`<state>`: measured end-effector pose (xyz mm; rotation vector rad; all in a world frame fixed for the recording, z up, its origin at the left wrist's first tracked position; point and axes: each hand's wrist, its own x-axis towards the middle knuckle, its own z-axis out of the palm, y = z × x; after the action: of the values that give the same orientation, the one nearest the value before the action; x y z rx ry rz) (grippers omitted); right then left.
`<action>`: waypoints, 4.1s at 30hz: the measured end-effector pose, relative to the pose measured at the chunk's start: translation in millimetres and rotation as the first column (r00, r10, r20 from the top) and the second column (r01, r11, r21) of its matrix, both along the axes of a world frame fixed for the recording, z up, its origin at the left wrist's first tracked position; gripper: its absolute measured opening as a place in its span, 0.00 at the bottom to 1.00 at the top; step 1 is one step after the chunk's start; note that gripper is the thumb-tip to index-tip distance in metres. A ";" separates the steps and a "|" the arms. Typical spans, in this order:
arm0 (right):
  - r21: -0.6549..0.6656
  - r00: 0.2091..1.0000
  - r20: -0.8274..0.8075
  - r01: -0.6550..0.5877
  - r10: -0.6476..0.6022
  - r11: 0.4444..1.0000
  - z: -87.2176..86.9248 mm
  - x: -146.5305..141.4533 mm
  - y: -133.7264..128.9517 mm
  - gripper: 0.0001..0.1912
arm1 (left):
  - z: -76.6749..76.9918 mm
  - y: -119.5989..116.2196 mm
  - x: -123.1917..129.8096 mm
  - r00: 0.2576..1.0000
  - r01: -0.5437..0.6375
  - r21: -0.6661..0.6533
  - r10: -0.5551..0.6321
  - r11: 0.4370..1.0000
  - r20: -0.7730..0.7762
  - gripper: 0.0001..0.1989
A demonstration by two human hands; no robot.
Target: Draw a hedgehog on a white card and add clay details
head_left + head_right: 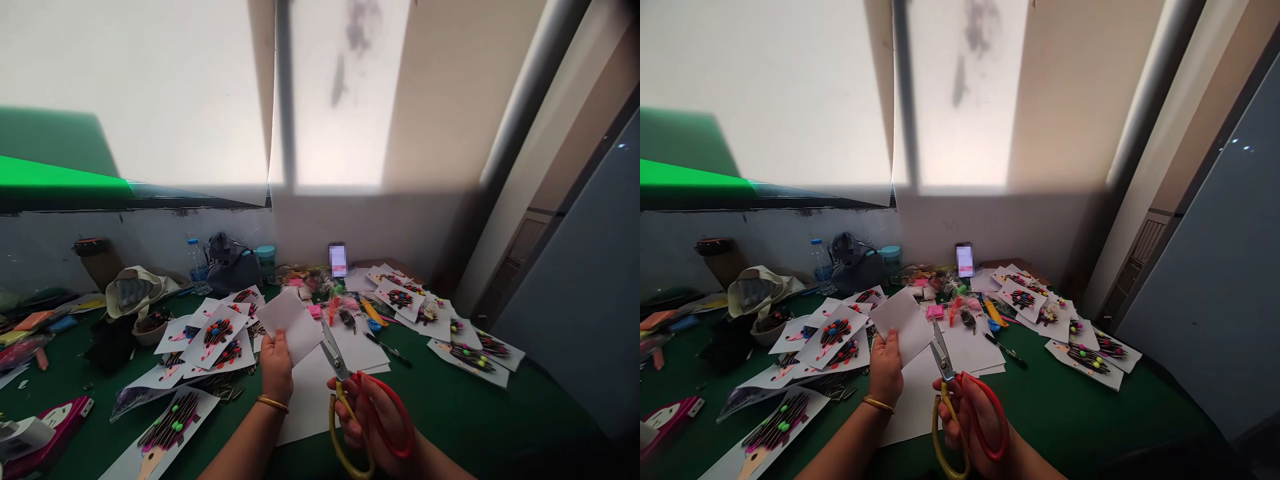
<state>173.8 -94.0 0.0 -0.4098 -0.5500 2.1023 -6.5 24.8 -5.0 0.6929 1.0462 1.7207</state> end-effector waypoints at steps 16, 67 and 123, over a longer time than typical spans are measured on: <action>-0.108 0.996 0.017 -0.085 0.087 0.991 -6.0 8.1 4.9 0.28 | 4.3 -2.4 -4.5 0.997 0.072 0.025 -0.072 0.997 -0.014 0.15; -0.120 1.000 0.001 -0.030 0.030 0.992 3.3 0.7 9.5 0.30 | 23.7 -20.5 10.4 0.964 0.208 -0.195 -0.167 0.958 0.209 0.15; -0.060 0.985 -0.144 0.092 -0.100 0.994 -6.2 1.6 36.3 0.24 | 3.3 -22.9 21.2 0.899 0.438 -0.024 -0.438 0.898 0.010 0.24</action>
<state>175.4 -57.7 -6.3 -0.3026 -0.3818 2.0385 14.7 1.9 -1.8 0.8367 0.8289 1.3128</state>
